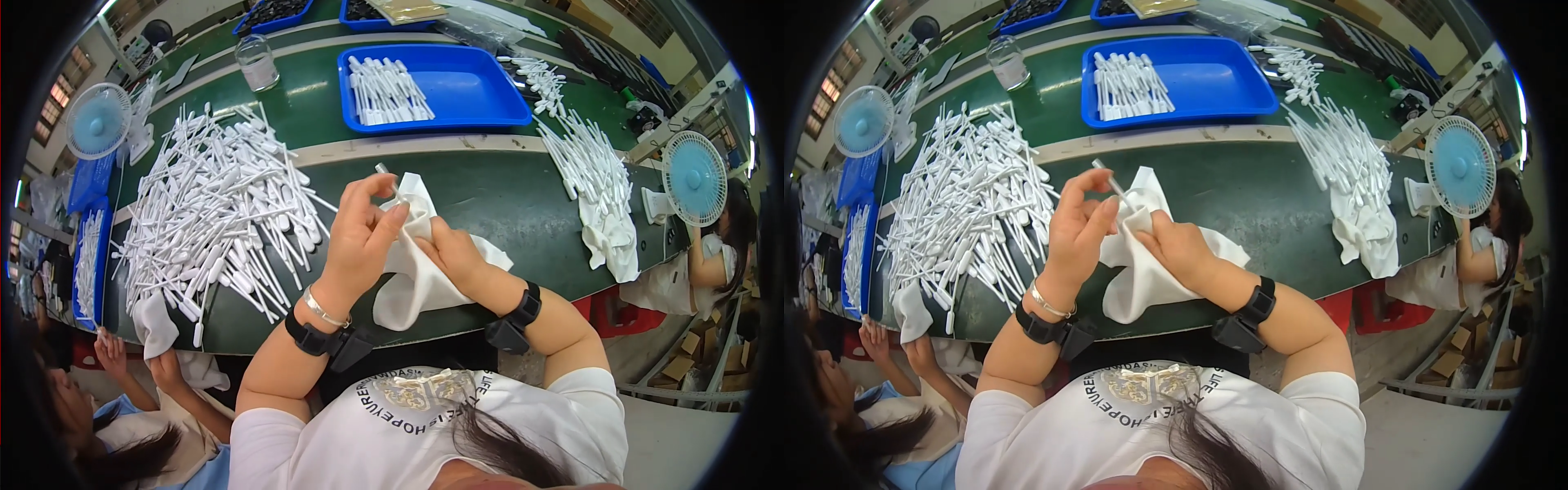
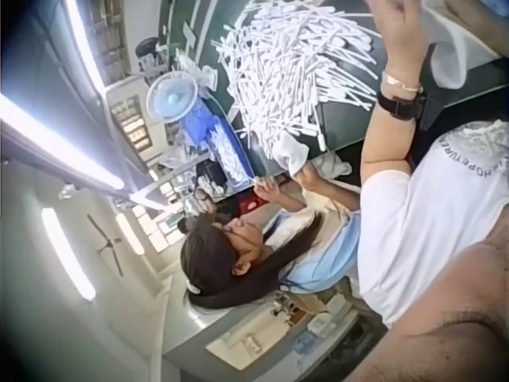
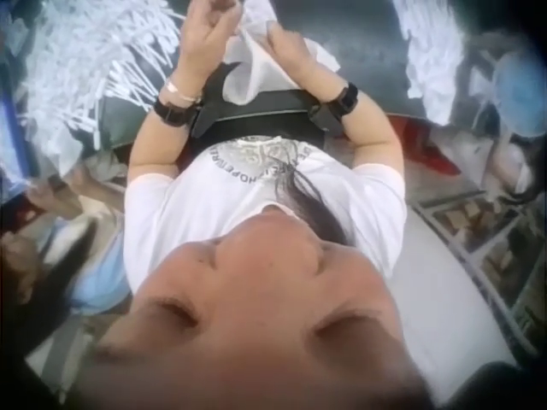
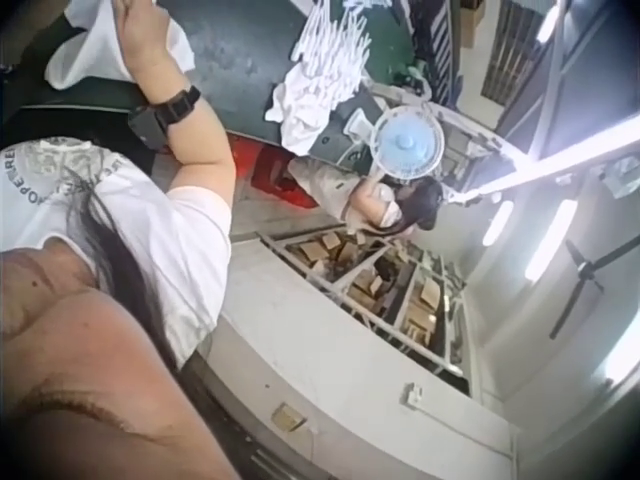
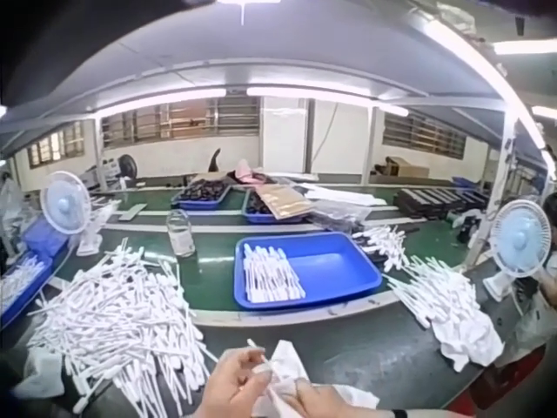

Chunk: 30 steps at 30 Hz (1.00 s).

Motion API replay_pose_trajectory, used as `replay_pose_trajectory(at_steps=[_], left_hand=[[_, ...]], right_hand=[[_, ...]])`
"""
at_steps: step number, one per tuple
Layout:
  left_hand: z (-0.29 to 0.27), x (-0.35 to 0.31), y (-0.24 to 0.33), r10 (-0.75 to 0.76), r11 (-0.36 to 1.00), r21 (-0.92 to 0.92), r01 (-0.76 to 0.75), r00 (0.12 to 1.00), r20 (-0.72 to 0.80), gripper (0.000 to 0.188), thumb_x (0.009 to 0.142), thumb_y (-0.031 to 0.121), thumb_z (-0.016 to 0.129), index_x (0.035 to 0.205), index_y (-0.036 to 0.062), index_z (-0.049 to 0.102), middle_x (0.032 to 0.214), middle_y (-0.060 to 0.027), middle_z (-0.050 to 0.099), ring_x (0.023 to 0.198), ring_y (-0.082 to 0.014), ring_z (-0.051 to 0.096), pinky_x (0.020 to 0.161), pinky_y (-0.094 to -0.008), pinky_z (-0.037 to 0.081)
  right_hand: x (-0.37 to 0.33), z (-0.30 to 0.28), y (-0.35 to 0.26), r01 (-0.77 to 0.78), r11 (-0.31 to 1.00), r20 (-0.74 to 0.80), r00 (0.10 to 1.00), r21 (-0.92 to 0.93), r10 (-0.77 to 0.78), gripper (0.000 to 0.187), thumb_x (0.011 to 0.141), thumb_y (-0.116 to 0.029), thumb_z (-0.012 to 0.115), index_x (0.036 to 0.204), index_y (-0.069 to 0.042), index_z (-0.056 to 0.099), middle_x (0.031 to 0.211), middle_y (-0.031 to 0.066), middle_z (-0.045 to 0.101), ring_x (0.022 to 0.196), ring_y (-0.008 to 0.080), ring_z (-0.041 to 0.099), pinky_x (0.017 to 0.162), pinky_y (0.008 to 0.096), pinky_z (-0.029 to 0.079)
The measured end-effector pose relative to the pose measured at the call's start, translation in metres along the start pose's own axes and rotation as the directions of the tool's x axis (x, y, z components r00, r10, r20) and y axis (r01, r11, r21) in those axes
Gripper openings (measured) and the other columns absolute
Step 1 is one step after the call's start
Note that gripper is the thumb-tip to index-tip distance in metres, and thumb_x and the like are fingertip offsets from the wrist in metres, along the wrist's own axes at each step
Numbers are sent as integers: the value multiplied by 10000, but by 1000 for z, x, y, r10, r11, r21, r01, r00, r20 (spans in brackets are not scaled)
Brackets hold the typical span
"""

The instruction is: The person picks up a white plastic component from a pile, wipes it with a cloth, and places it into a blue tray, repeating this process for several components.

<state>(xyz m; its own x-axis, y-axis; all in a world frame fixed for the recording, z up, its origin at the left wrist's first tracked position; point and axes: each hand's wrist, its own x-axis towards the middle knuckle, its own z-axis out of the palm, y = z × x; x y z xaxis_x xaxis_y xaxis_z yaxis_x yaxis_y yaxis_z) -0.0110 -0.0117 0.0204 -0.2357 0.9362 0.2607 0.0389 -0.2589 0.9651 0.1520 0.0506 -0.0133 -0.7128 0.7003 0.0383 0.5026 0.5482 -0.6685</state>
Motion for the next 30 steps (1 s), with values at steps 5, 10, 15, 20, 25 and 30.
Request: replay_pose_trajectory(at_steps=[5, 10, 15, 20, 25, 30], left_hand=[[-2, -1, 2, -66, 954, -301, 2, 977, -204, 133, 883, 121, 531, 942, 3, 522, 873, -61, 540, 587, -77, 541, 535, -194, 435], [-6, 1, 0, -247, 920, -310, 239, 969, 16, 135, 890, 142, 527, 826, 23, 531, 716, -30, 551, 547, -76, 535, 499, -196, 423], [-17, 6, -3, -176, 915, -393, 88, 965, -194, 128, 892, 146, 523, 861, 22, 531, 663, -22, 539, 526, -80, 532, 483, -197, 415], [-21, 8, -3, -160, 930, -358, 80, 967, -200, 140, 899, 155, 511, 883, 17, 534, 682, -27, 546, 535, -84, 537, 494, -199, 424], [11, -12, -3, -14, 990, 140, 8, 999, 41, 140, 907, 139, 494, 926, 5, 533, 705, -38, 556, 558, -88, 552, 522, -201, 444], [4, -17, 1, -28, 972, -232, 23, 999, -18, 118, 908, 103, 480, 942, 3, 533, 722, -42, 569, 592, -102, 566, 552, -214, 459]], right_hand=[[-5, 0, -2, 167, 986, -116, 979, -28, -169, 233, 851, -232, 562, 851, -24, 459, 676, 181, 594, 621, 375, 580, 531, 388, 464], [-3, -2, -5, 208, 976, -84, 973, -71, -214, 221, 847, -229, 566, 846, -22, 489, 668, 165, 596, 615, 346, 589, 539, 377, 467], [-1, -16, -1, 121, 966, -108, 989, 227, -99, 236, 863, -250, 545, 853, -17, 509, 650, 173, 566, 588, 317, 568, 540, 349, 460], [11, -18, 5, 57, 546, -199, 958, 836, 205, 208, 905, -223, 483, 910, -19, 526, 744, 139, 579, 686, 214, 593, 599, 315, 456], [-1, -15, -9, 163, 967, -28, 987, 194, -161, 219, 924, -217, 448, 938, -17, 536, 804, 95, 596, 716, 155, 574, 626, 291, 453], [-6, -21, -10, 117, 897, 95, 980, 425, -174, 239, 935, -223, 425, 899, -15, 537, 794, 80, 587, 735, 151, 575, 627, 304, 446]])
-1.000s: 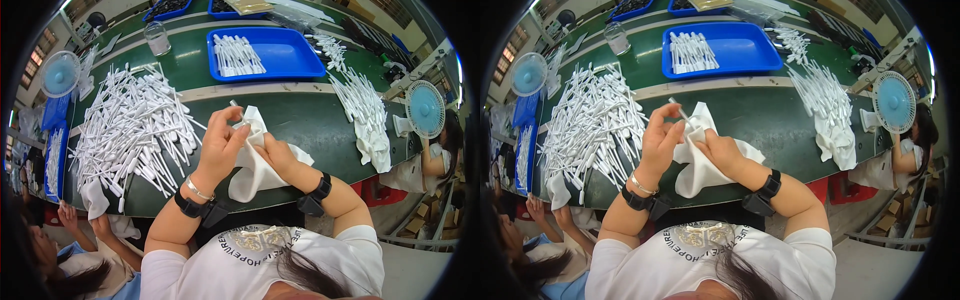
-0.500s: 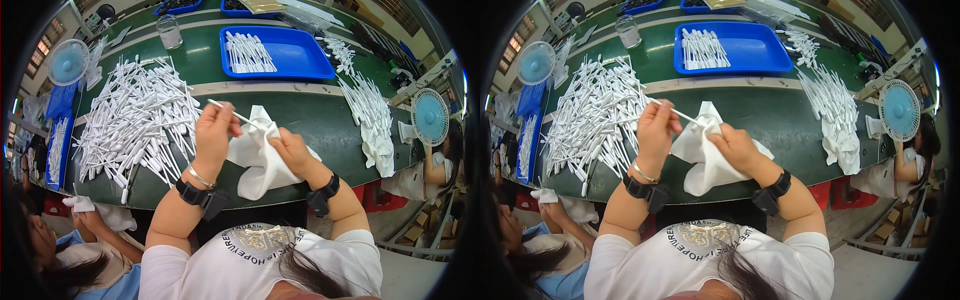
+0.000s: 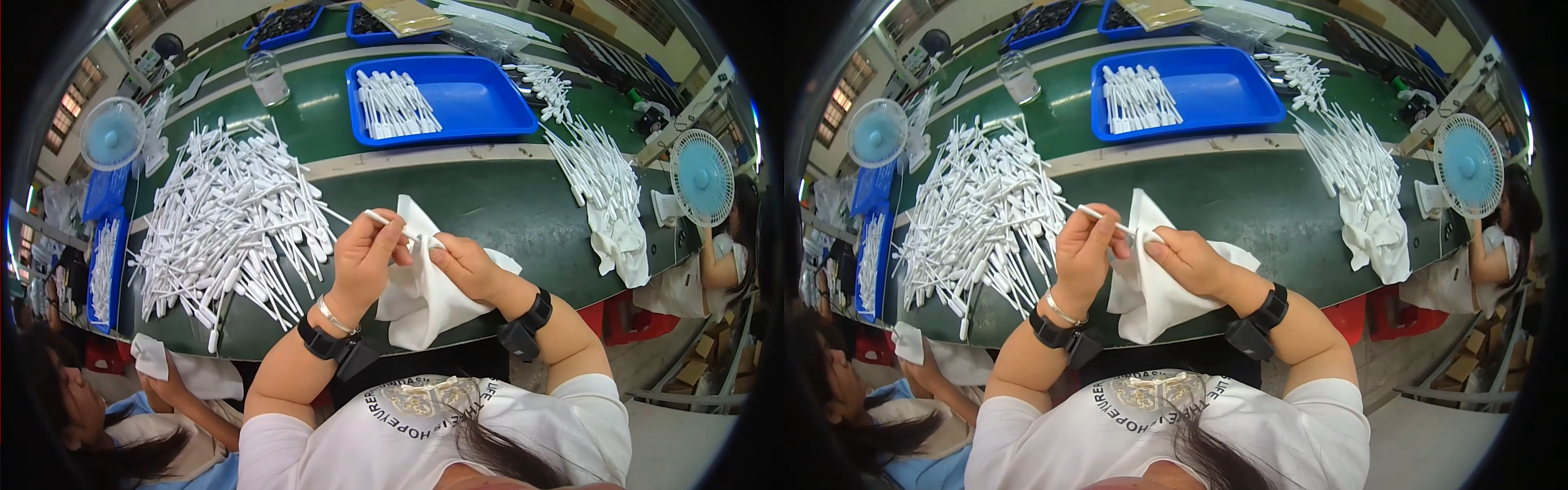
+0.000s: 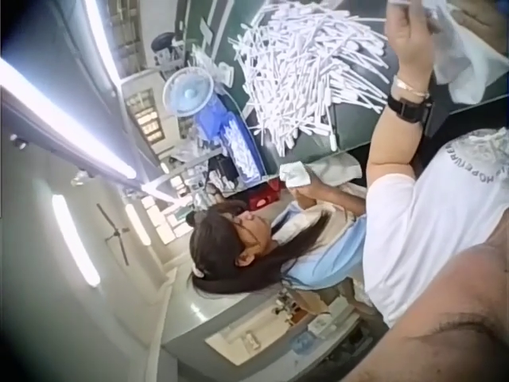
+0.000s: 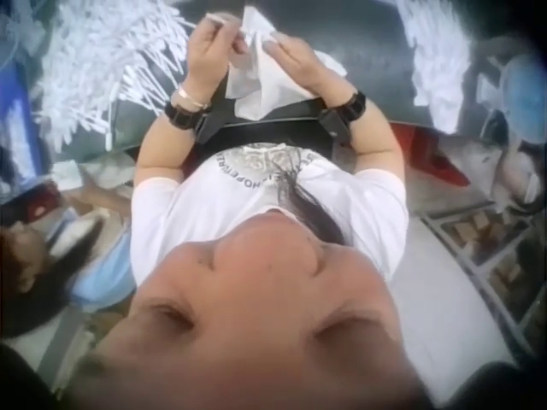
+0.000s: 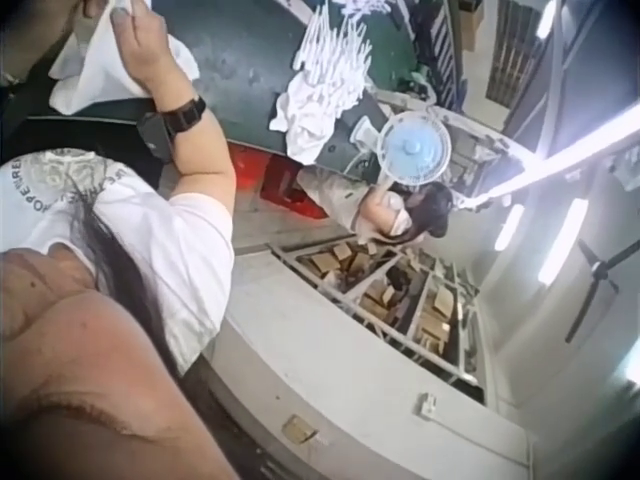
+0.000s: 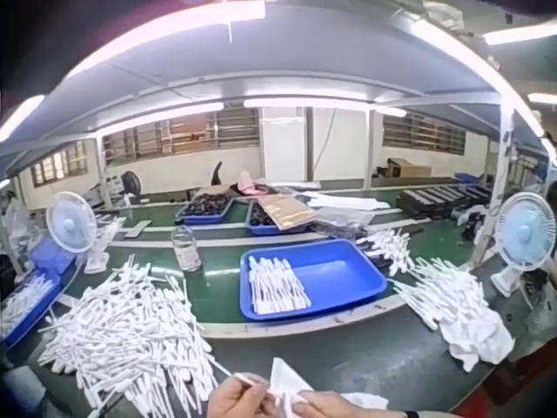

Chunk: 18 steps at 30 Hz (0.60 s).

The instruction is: The person picks up a white plastic component from a pile, wipes it with a cloth, and places it into a blue tray, repeating this process for several components.

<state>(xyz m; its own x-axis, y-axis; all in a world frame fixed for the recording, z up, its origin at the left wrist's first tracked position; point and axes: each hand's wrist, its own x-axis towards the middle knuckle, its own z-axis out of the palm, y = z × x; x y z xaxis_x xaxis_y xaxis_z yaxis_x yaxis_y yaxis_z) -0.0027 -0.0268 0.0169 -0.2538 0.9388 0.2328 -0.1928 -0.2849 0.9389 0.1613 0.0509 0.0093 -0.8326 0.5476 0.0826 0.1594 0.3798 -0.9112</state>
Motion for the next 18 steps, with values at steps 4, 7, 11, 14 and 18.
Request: replay_pose_trajectory(at_steps=[4, 7, 11, 14, 18], left_hand=[[-1, 2, -2, 71, 997, -26, -73, 995, -68, 96, 899, 73, 479, 943, 6, 532, 721, -38, 571, 603, -117, 570, 556, -226, 462], [2, 3, 1, 198, 980, 47, -193, 974, -113, 79, 874, 28, 494, 940, 5, 531, 713, -42, 571, 602, -140, 575, 550, -234, 461], [16, 10, 12, 575, 482, 578, -659, 736, 359, 83, 833, 55, 534, 902, 11, 548, 746, -77, 576, 591, -174, 577, 529, -267, 454], [32, 17, 22, 327, 240, 465, -852, 522, 788, 153, 717, 45, 576, 870, 35, 580, 752, -83, 580, 611, -207, 584, 524, -290, 459], [39, 61, 45, 105, 138, 385, -913, 400, 911, 194, 653, 58, 586, 846, 65, 600, 770, -70, 585, 624, -222, 585, 516, -304, 463]], right_hand=[[2, -4, 1, 10, 926, -48, 999, 377, 9, 245, 943, -236, 420, 928, -25, 543, 810, 26, 582, 728, 103, 553, 631, 265, 452], [5, -11, 2, -92, 783, -9, 992, 616, 124, 237, 948, -240, 415, 950, -38, 540, 862, 13, 587, 714, 82, 543, 630, 237, 460], [14, -16, 21, -89, 574, -78, 962, 814, 260, 240, 946, -250, 423, 974, -43, 541, 867, 16, 586, 734, 63, 552, 646, 228, 478], [20, -19, 34, -61, 666, -163, 949, 743, 269, 277, 939, -245, 437, 1029, -6, 546, 864, 30, 583, 801, 65, 522, 706, 216, 437], [28, -25, 58, 119, 784, -395, 903, 609, 169, 250, 937, -238, 435, 1029, -25, 530, 883, 32, 591, 772, 92, 568, 691, 236, 482]])
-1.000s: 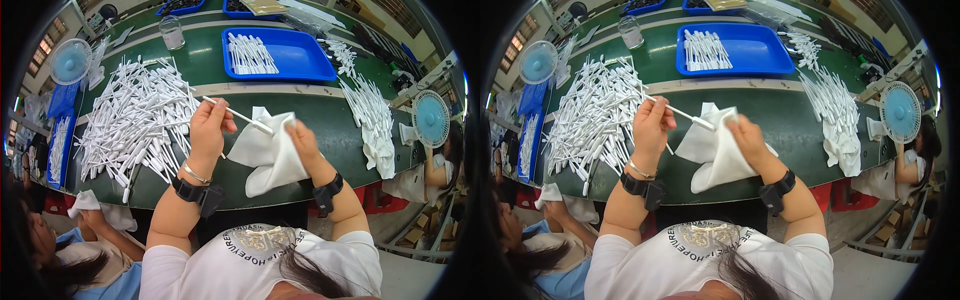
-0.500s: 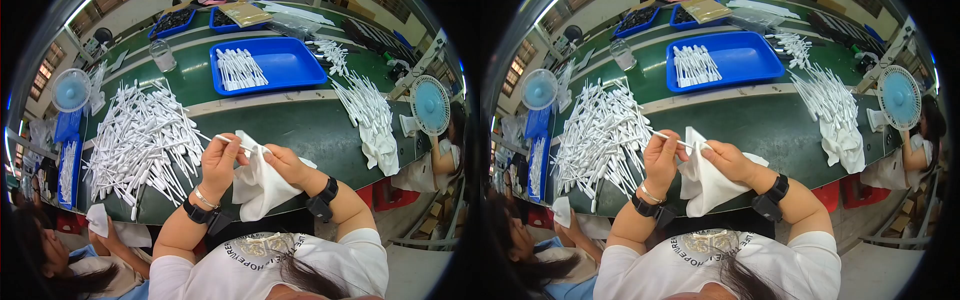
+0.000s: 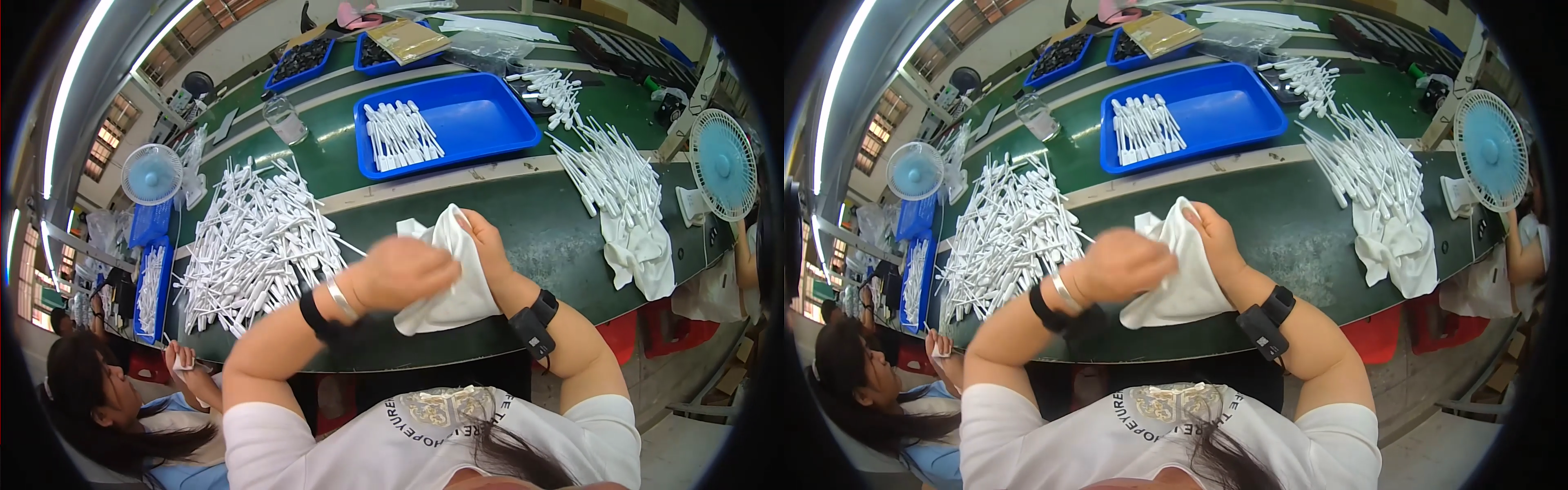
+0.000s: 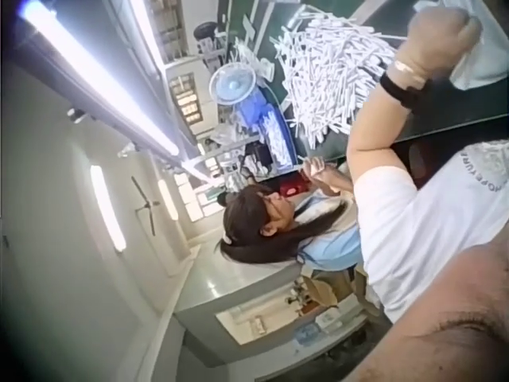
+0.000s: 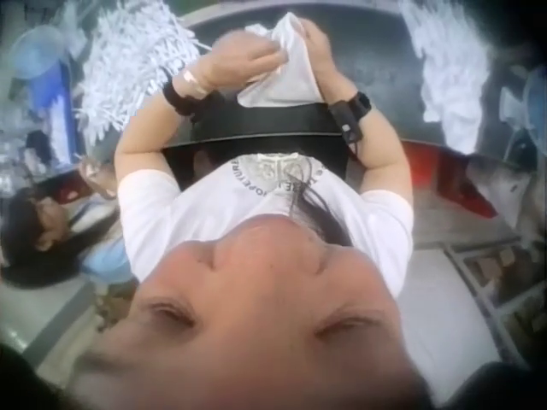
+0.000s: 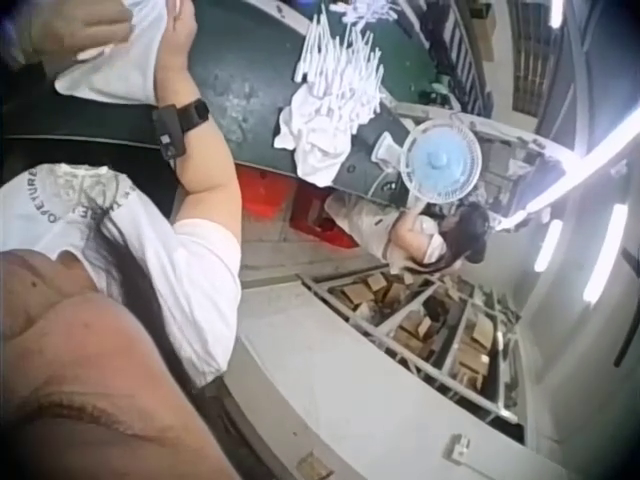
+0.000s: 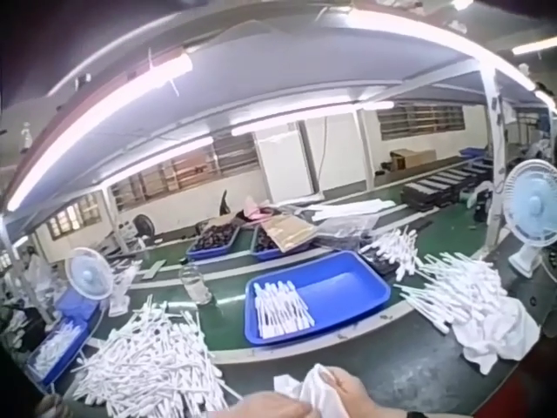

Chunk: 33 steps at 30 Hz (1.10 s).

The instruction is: The person picks up a white plastic component from a pile, wipes it with a cloth, and places it into a blue tray, repeating this process for several components.

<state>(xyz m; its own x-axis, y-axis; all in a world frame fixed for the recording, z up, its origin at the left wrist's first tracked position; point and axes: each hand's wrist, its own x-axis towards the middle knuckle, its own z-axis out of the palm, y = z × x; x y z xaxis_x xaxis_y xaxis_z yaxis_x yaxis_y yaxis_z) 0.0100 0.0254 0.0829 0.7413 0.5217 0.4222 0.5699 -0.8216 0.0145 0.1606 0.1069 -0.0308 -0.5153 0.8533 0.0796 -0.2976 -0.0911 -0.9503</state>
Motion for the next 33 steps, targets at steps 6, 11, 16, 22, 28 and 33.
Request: replay_pose_trajectory(at_steps=[6, 11, 16, 22, 28, 33], left_hand=[[-7, 29, -137, -365, 874, 357, 329, 930, 36, 190, 762, 91, 504, 939, 119, 568, 806, -84, 568, 729, -278, 592, 602, -378, 479], [47, 12, -214, -581, 747, 511, 426, 791, 190, 267, 795, 71, 461, 1026, 125, 584, 945, -113, 597, 838, -298, 599, 709, -372, 489], [34, -21, -226, -668, 686, 530, 499, 720, 186, 299, 788, 91, 506, 1075, 114, 587, 1019, -133, 600, 892, -304, 593, 769, -375, 476], [-35, -40, -152, -685, 721, 318, 616, 563, 462, 215, 771, 162, 526, 948, 107, 636, 841, -142, 634, 805, -311, 605, 684, -401, 481], [-54, -122, -69, -670, 640, 178, 747, 429, 606, 158, 749, 195, 566, 825, 91, 656, 776, -126, 636, 754, -309, 603, 652, -386, 475], [-35, -144, -27, -874, 472, 378, 797, 364, 323, 233, 757, 304, 588, 759, 78, 644, 752, -121, 635, 726, -302, 607, 636, -379, 476]], right_hand=[[-6, 7, -15, -70, 990, -17, 997, -119, 69, 268, 926, -229, 454, 1057, -11, 537, 904, 48, 589, 817, 99, 543, 732, 239, 449], [-12, 8, -13, 21, 960, 70, 998, -279, -1, 289, 907, -232, 474, 1059, 6, 540, 917, 119, 605, 841, 177, 561, 757, 276, 436], [-8, 14, -5, -17, 981, 125, 991, -191, 41, 275, 913, -230, 492, 1062, -4, 541, 903, 41, 586, 820, 94, 519, 741, 230, 425], [-3, 0, -9, -32, 941, 3, 999, -337, 35, 273, 894, -228, 530, 1052, -7, 549, 890, 33, 588, 802, 71, 508, 716, 218, 428], [-5, 16, -16, -28, 935, 67, 996, -352, 55, 265, 889, -224, 533, 1043, -10, 560, 895, 31, 590, 800, 79, 517, 712, 218, 428], [-8, 13, -14, -11, 913, 82, 995, -408, 48, 260, 888, -214, 530, 1044, -7, 559, 899, 27, 590, 798, 85, 522, 714, 217, 427]])
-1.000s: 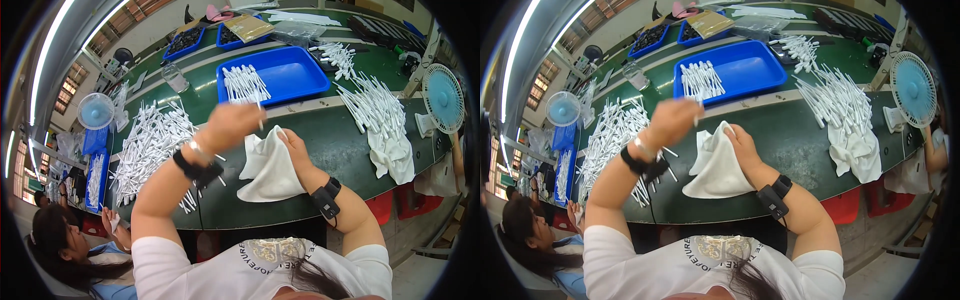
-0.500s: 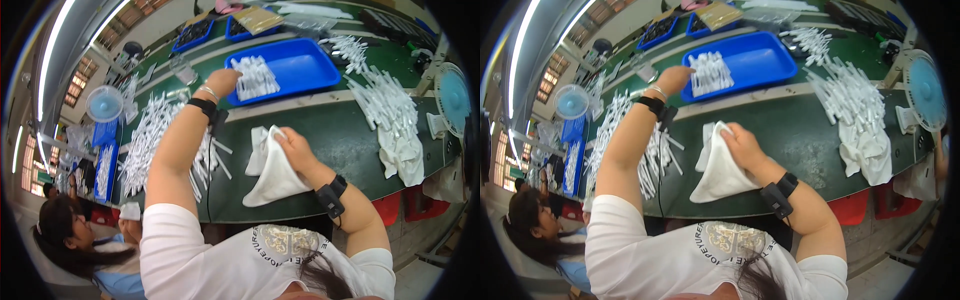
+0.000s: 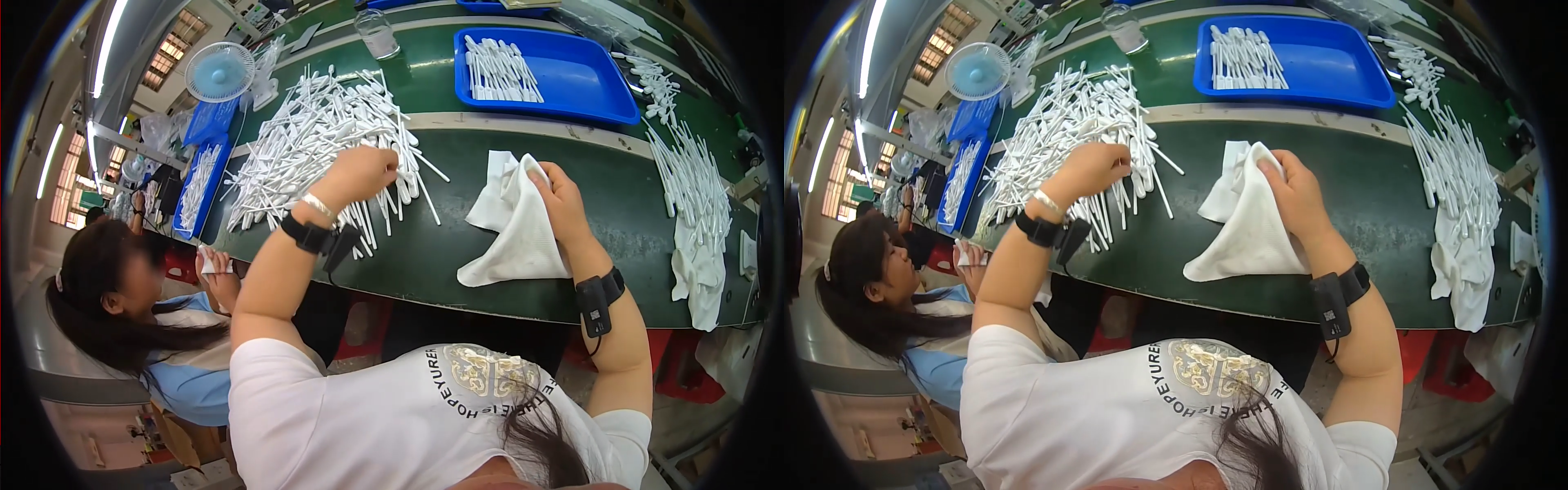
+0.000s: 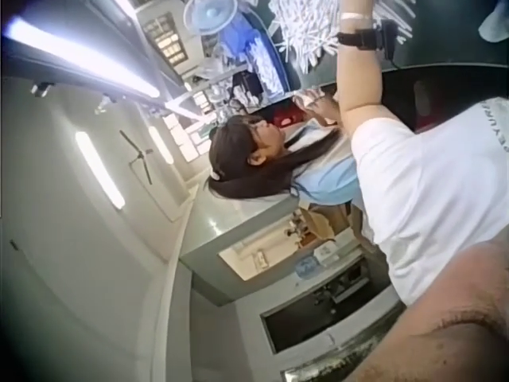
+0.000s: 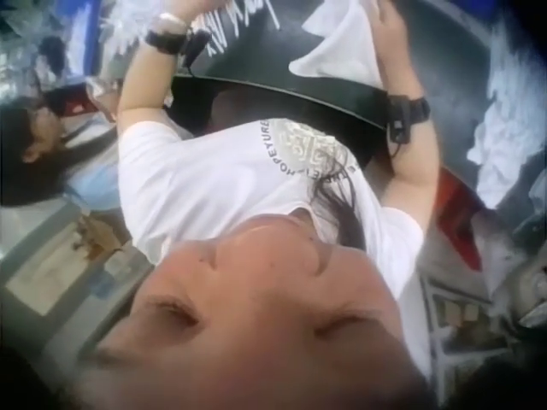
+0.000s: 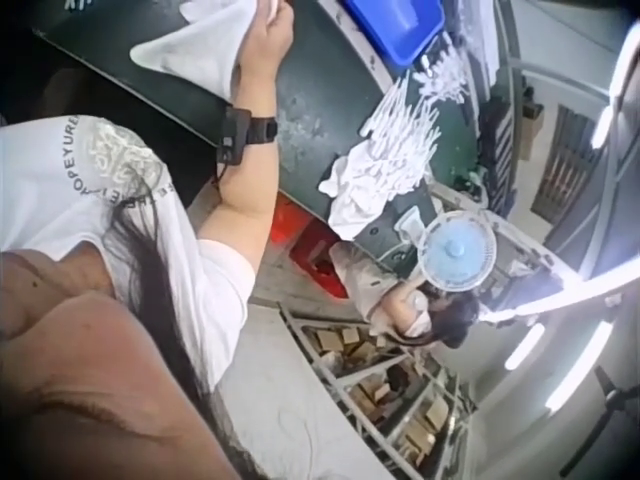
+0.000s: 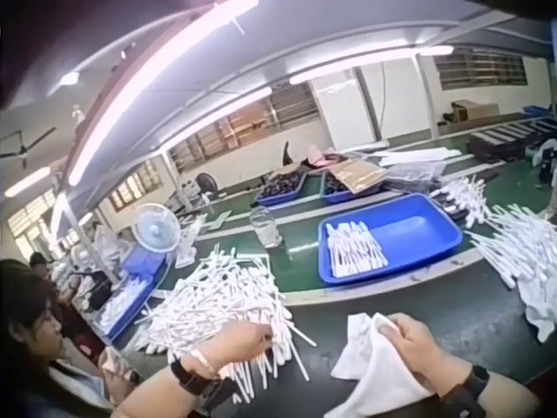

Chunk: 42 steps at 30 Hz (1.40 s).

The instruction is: The person picks up a white plastic component from a pile, wipes it with a cloth, and places it into a blue tray, repeating this process for several components.

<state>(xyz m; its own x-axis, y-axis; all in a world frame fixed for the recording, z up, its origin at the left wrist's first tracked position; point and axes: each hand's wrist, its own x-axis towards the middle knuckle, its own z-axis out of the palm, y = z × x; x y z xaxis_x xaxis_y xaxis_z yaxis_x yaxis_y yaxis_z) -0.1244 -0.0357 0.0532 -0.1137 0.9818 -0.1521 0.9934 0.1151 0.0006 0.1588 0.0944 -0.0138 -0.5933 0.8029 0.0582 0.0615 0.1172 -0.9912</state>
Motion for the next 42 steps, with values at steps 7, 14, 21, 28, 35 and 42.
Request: replay_pose_trajectory(at_steps=[7, 14, 21, 28, 35, 42], left_hand=[[32, -11, 30, -347, 936, -96, 337, 930, -120, 349, 765, 400, 597, 682, 63, 632, 669, -120, 622, 654, -318, 590, 602, -382, 464], [41, -23, 10, -383, 747, -588, 311, 924, 2, 362, 762, 371, 633, 669, 23, 595, 604, -117, 604, 549, -218, 592, 488, -331, 443], [17, -64, 48, -133, -374, -915, 153, 967, 217, 180, 900, 234, 501, 883, 54, 503, 766, -127, 625, 486, -143, 556, 434, -219, 435], [26, 1, 104, 59, -497, -857, 135, 991, 121, 146, 923, 183, 452, 940, 42, 488, 782, -126, 621, 503, -156, 581, 438, -235, 469], [40, 28, 119, 69, -431, -896, 111, 994, 90, 112, 887, 150, 527, 894, 41, 504, 757, -84, 615, 462, -108, 537, 410, -199, 418], [50, 25, 118, 82, -376, -921, 101, 994, 76, 120, 842, 134, 592, 847, 38, 520, 733, -65, 606, 455, -83, 518, 399, -178, 383]], right_hand=[[-1, 2, -2, 8, 1000, 12, 1000, -13, -8, 249, 888, -201, 530, 1043, -8, 559, 903, 28, 589, 799, 86, 522, 715, 218, 428], [1, -2, 3, 87, 987, -80, 992, -138, -99, 270, 872, -211, 550, 1051, -9, 555, 904, 35, 587, 800, 91, 524, 712, 221, 428], [-3, -14, -9, 12, 936, -25, 999, -352, -22, 256, 849, -237, 565, 962, -8, 581, 792, 55, 598, 714, 144, 540, 657, 271, 442], [-1, -18, -7, 5, 999, 104, 995, -52, 0, 224, 855, -233, 562, 889, -14, 599, 717, 30, 578, 654, 128, 505, 603, 257, 413], [5, -26, -4, 265, 953, -48, 960, -150, -275, 182, 850, -179, 577, 897, -6, 611, 760, 14, 584, 677, 92, 500, 611, 235, 407], [-2, -26, -20, 16, 969, 23, 1000, -247, -10, 239, 810, -235, 624, 830, 4, 630, 696, 32, 561, 601, 101, 476, 545, 251, 385]])
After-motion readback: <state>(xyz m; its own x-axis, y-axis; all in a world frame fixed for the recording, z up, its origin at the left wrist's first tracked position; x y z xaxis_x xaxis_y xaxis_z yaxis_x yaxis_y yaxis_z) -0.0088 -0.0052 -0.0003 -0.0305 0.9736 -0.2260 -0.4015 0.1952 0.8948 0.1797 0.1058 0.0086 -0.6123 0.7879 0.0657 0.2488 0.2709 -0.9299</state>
